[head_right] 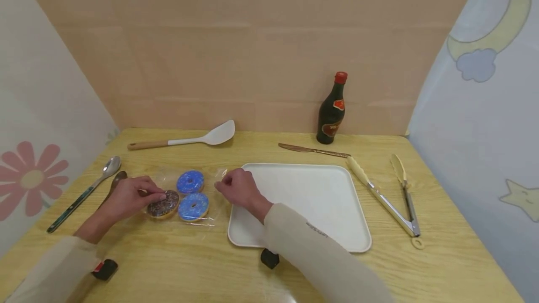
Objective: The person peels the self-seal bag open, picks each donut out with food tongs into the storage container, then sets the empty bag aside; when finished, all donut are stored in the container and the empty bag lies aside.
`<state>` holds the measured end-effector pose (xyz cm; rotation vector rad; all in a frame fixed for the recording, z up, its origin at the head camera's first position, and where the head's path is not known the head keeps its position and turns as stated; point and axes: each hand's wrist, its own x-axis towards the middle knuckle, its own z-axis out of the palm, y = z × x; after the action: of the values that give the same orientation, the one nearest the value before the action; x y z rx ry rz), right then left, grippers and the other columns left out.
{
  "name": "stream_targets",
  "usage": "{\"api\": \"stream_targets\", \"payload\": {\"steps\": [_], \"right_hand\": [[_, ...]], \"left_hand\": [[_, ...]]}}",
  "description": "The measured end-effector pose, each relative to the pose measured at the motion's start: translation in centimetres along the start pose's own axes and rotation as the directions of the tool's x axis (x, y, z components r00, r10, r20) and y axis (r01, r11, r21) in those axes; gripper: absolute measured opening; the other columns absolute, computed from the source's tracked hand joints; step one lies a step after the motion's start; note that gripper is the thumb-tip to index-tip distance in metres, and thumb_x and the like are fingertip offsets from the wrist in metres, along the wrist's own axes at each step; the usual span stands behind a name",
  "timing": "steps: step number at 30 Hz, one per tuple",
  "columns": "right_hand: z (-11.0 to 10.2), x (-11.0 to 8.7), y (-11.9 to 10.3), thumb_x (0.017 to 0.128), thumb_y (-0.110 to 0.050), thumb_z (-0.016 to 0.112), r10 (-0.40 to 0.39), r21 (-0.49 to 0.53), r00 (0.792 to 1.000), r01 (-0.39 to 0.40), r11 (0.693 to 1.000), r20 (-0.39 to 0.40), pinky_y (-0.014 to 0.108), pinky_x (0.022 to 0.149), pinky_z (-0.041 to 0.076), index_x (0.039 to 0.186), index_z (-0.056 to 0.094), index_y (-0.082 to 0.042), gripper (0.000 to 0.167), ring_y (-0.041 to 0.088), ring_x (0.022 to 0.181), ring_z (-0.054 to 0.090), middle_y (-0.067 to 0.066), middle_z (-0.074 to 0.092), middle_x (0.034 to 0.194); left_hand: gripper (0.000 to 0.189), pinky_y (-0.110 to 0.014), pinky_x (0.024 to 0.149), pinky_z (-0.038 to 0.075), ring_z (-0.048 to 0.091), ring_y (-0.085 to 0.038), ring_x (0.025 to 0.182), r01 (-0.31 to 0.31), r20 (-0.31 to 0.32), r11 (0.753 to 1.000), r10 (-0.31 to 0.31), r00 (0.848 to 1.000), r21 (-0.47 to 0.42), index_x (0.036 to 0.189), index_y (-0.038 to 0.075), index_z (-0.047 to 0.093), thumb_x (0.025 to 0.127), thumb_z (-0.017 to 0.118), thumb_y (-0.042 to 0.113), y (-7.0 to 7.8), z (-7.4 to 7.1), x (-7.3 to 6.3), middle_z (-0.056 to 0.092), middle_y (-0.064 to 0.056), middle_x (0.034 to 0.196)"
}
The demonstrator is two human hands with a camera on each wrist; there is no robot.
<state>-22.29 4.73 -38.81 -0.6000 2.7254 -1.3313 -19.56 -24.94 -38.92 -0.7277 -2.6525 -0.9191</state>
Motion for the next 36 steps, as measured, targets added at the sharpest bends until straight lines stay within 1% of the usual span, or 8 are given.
{"api": "stream_targets", "payload": {"steps": [3,8,13,19,26,29,32,36], "right_hand": [[0.2,0.3,-0.1,0.089,-0.025,0.068,0.014,-0.011,1.000,-0.014,1.000,0.014,0.025,0.052,0.044,0.075,0.072,-0.011,0.020,0.010,0.055,0.052,-0.006,0.060,0.063],[0.3,0.5,-0.5,0.089,-0.019,0.067,0.010,-0.051,1.000,-0.009,0.999,0.025,0.024,0.054,0.044,0.077,0.073,-0.010,0.017,0.010,0.056,0.052,-0.006,0.060,0.064],[0.1,0.5,-0.5,0.089,-0.013,0.063,0.012,-0.077,1.000,-0.011,0.997,0.014,0.024,0.054,0.043,0.075,0.071,-0.009,0.016,0.010,0.057,0.051,-0.005,0.058,0.063],[-0.1,0.3,0.7,0.085,-0.008,0.062,-0.018,-0.021,0.998,0.017,1.000,-0.052,0.024,0.052,0.041,0.070,0.066,-0.008,0.015,0.010,0.057,0.049,-0.004,0.056,0.061],[-0.6,-0.4,0.8,0.084,-0.007,0.063,0.030,0.035,0.997,-0.027,0.999,-0.074,0.025,0.051,0.040,0.070,0.066,-0.007,0.014,0.010,0.055,0.049,-0.003,0.056,0.061],[-0.8,-0.6,0.9,0.082,-0.005,0.063,0.018,0.031,0.996,-0.015,0.999,-0.092,0.025,0.051,0.040,0.069,0.065,-0.006,0.014,0.010,0.056,0.048,-0.003,0.055,0.061],[-0.9,-0.6,1.1,0.080,-0.004,0.062,0.012,0.022,0.994,-0.010,1.000,-0.106,0.024,0.051,0.040,0.068,0.065,-0.006,0.013,0.010,0.055,0.048,-0.004,0.055,0.060],[-1.0,-0.3,1.2,0.081,-0.007,0.064,0.044,0.020,0.994,-0.042,0.999,-0.097,0.024,0.052,0.040,0.070,0.066,-0.006,0.012,0.010,0.056,0.049,-0.004,0.056,0.061]], "left_hand": [[0.002,-0.025,0.054,0.048,0.054,-0.007,0.061,0.017,0.007,1.000,-0.017,1.000,-0.001,0.078,0.006,0.077,0.079,0.077,0.006,0.1,0.0,0.0,0.058,0.009,0.073],[0.010,-0.025,0.053,0.048,0.054,-0.008,0.061,0.030,0.024,1.000,-0.029,0.999,-0.008,0.079,0.003,0.076,0.083,0.075,0.012,0.0,0.0,0.0,0.058,0.008,0.073],[0.006,-0.025,0.054,0.048,0.054,-0.007,0.062,0.040,0.039,0.999,-0.040,0.998,-0.009,0.080,0.006,0.077,0.083,0.074,0.011,-0.2,0.1,0.0,0.057,0.008,0.074],[0.004,-0.026,0.055,0.048,0.054,-0.006,0.062,0.043,0.061,0.999,-0.042,0.997,-0.004,0.079,0.010,0.077,0.081,0.076,0.007,-0.4,-0.1,0.2,0.058,0.010,0.074],[0.005,-0.026,0.054,0.047,0.052,-0.005,0.060,0.006,0.061,1.000,-0.005,0.998,-0.016,0.079,0.012,0.077,0.080,0.077,0.007,-0.6,-0.2,0.1,0.057,0.011,0.073],[0.001,-0.026,0.054,0.048,0.053,-0.006,0.061,0.017,0.073,1.000,-0.016,0.997,-0.020,0.080,0.010,0.077,0.081,0.076,0.010,-0.6,-0.2,0.1,0.058,0.011,0.073],[0.004,-0.026,0.055,0.048,0.053,-0.006,0.062,0.029,0.083,0.999,-0.028,0.996,-0.014,0.082,0.009,0.077,0.081,0.076,0.012,-0.6,-0.3,0.1,0.058,0.010,0.074],[0.005,-0.026,0.055,0.048,0.053,-0.006,0.062,0.023,0.084,1.000,-0.023,0.996,-0.004,0.082,0.008,0.077,0.082,0.076,0.013,-0.6,-0.3,0.2,0.059,0.011,0.074]]}}
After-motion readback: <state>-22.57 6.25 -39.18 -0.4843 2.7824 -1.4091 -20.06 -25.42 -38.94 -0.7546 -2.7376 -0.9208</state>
